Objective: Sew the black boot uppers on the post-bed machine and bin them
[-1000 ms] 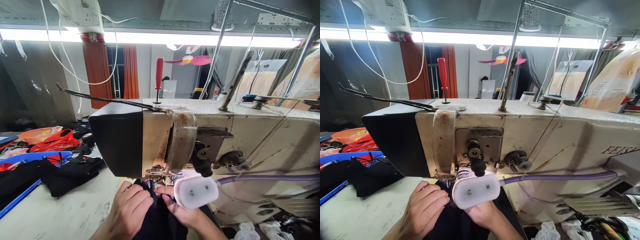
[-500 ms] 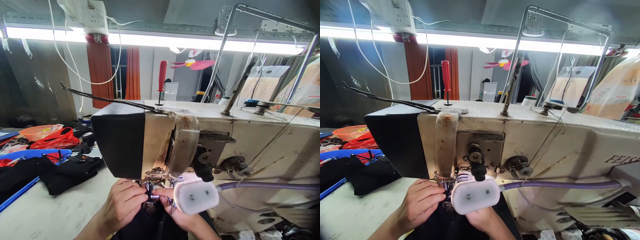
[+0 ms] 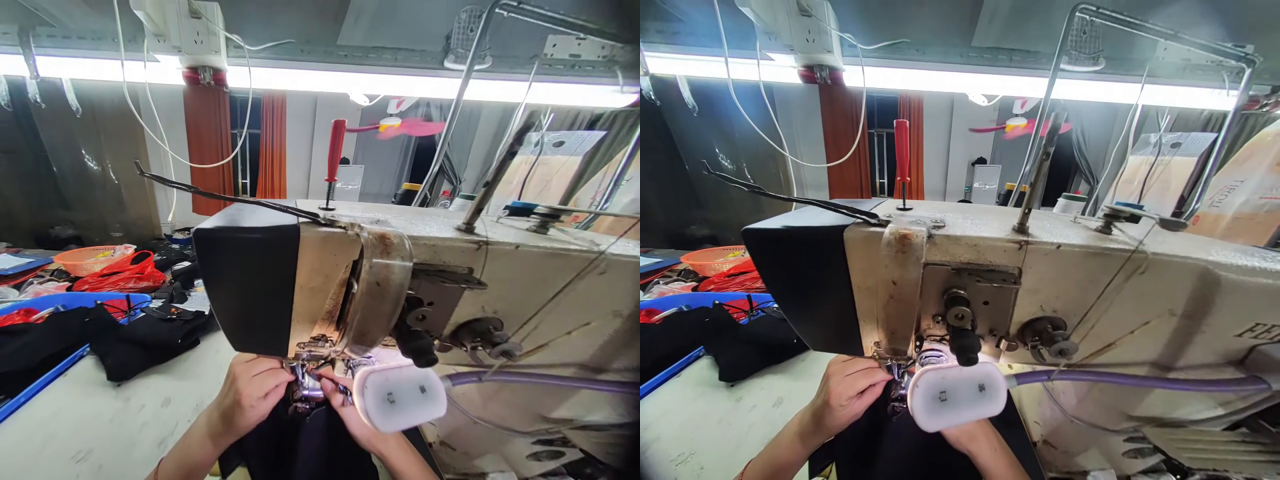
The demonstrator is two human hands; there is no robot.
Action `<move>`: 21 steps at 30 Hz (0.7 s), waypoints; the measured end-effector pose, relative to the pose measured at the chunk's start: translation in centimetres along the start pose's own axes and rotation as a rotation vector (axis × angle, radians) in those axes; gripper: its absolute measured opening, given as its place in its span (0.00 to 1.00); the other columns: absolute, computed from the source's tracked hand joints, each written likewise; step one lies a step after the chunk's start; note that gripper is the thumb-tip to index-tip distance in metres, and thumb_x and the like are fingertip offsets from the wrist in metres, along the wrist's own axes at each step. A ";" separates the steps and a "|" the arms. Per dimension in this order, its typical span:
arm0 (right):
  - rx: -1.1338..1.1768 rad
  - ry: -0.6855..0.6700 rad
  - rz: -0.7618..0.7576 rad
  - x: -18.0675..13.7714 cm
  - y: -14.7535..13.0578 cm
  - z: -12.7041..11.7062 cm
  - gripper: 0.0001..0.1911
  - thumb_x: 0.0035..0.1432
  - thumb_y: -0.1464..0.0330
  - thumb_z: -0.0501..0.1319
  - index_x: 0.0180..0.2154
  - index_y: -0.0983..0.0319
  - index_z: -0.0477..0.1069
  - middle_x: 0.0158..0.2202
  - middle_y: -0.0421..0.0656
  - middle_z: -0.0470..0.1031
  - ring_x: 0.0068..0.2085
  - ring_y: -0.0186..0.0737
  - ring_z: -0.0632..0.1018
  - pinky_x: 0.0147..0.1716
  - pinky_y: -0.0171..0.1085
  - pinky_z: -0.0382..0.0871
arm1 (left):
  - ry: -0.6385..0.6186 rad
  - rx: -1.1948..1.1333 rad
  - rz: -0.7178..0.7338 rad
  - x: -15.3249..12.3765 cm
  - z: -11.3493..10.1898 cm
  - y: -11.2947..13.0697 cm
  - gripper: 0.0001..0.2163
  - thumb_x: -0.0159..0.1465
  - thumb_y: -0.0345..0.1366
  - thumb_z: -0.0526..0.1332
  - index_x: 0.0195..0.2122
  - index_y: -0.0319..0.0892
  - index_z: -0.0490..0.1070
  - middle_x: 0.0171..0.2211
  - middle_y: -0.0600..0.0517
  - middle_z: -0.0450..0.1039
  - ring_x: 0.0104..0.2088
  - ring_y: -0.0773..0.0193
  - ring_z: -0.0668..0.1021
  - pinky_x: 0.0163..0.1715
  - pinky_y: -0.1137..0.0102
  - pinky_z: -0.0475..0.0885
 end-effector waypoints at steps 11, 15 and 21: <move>-0.060 0.020 0.001 0.0 -0.5 0.3 0.18 0.59 0.52 0.58 0.42 0.56 0.79 0.41 0.45 0.81 0.42 0.48 0.81 0.44 0.44 0.77 | 0.013 0.027 -0.031 0.6 -0.2 0.1 0.08 0.62 0.25 0.58 0.30 0.41 0.75 0.24 0.55 0.78 0.23 0.71 0.78 0.24 0.76 0.70; -0.108 0.048 -0.022 0.0 -1.7 0.2 0.19 0.60 0.54 0.57 0.43 0.58 0.78 0.41 0.46 0.81 0.43 0.47 0.80 0.49 0.45 0.73 | 0.010 0.009 -0.026 0.5 -0.2 0.0 0.07 0.62 0.25 0.59 0.30 0.41 0.75 0.24 0.55 0.77 0.24 0.70 0.78 0.24 0.75 0.69; -0.170 0.296 -0.113 -1.5 -0.6 -2.0 0.18 0.58 0.56 0.59 0.38 0.62 0.80 0.38 0.49 0.82 0.39 0.47 0.81 0.45 0.43 0.75 | 0.019 -0.026 -0.058 0.0 -0.3 -0.1 0.06 0.61 0.26 0.60 0.32 0.41 0.76 0.27 0.53 0.79 0.26 0.67 0.79 0.26 0.74 0.73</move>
Point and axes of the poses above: each hand's wrist, its own x-axis towards the middle knuckle, its own z-axis out of the palm, y = z × x, the point moved 8 cm from there along x, towards the middle knuckle
